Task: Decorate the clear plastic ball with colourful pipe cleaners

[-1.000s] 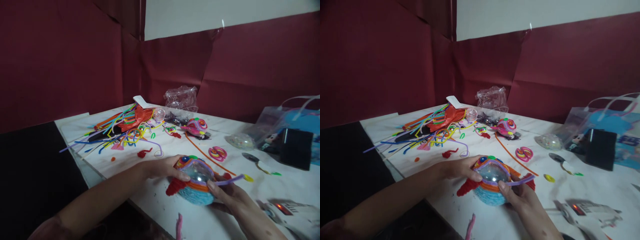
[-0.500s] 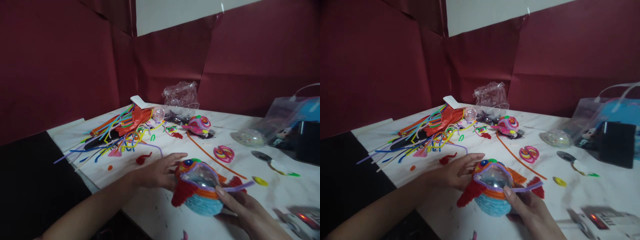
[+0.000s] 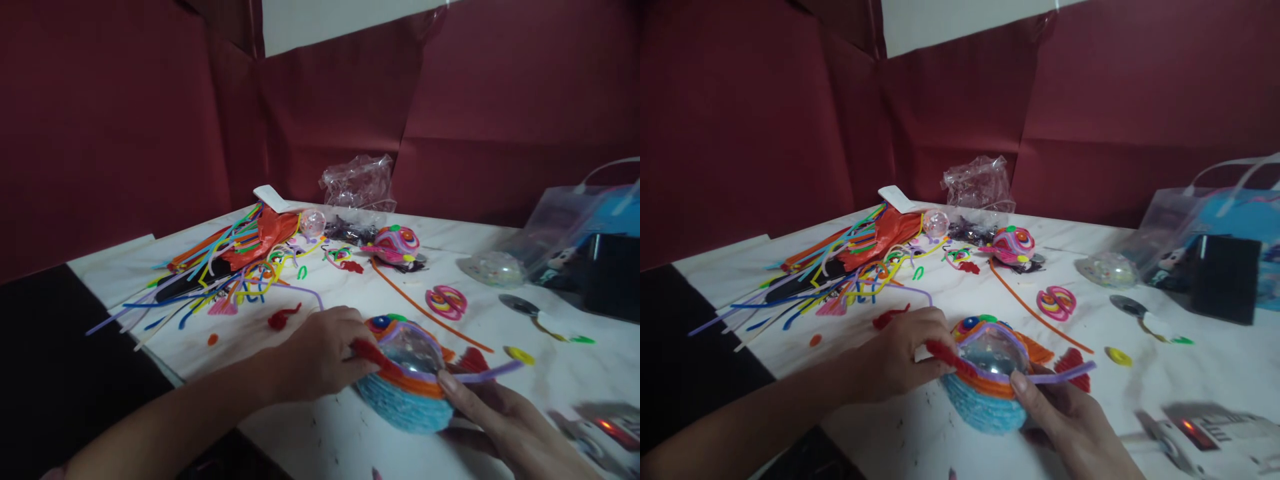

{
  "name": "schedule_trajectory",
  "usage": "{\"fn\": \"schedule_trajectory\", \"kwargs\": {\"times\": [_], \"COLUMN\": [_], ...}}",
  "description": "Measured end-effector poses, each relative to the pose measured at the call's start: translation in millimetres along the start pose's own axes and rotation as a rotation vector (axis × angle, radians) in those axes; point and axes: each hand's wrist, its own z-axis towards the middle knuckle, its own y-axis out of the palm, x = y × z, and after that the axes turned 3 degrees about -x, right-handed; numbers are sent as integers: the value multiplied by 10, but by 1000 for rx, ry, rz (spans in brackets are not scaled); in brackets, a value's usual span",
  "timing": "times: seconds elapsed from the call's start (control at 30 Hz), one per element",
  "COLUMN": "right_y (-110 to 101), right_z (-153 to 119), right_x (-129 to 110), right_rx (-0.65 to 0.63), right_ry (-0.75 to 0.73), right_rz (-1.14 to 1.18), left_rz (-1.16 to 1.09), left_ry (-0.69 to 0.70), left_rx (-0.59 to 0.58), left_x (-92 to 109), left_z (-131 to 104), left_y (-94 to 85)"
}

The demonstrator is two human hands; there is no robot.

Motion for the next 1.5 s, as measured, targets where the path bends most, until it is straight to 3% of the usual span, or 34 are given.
{"fn": "schedule_trajectory", "kwargs": {"times": [0.17, 0.4, 0.57, 0.67, 0.77, 1.07, 1.27, 1.37, 1.43, 1.5], "right_y": [5, -2, 10, 24, 25, -31, -73, -102, -100, -79], "right_z": [33, 49, 95, 146, 192, 255, 274, 288, 300, 304], "right_x": [-11, -87, -78, -86, -100, -156, -118, -84, -87, -107], "right_rx": [-25, -40, 101, 142, 130, -11, -58, -72, -77, -72], "right_ry": [-55, -19, -85, -87, -49, 115, 68, 57, 53, 42], "right_rz": [-41, -141, -183, -204, -206, -199, -164, -145, -138, -136], "left_rz": [-2, -20, -360, -568, -596, -262, -244, -27, 230, 441], "left_ry": [-146, -183, -341, -372, -323, -210, -214, -70, 122, 324], "left_rx": [-98, -121, -121, -59, 12, 40, 39, 211, 403, 499], "left_x": [74, 71, -9, -67, -97, -107, -153, -134, -74, 15], "left_z": [52, 71, 126, 183, 244, 383, 397, 383, 346, 283], "left_y": [-89, -120, -171, -188, -182, -103, -32, -32, -24, 5]}}
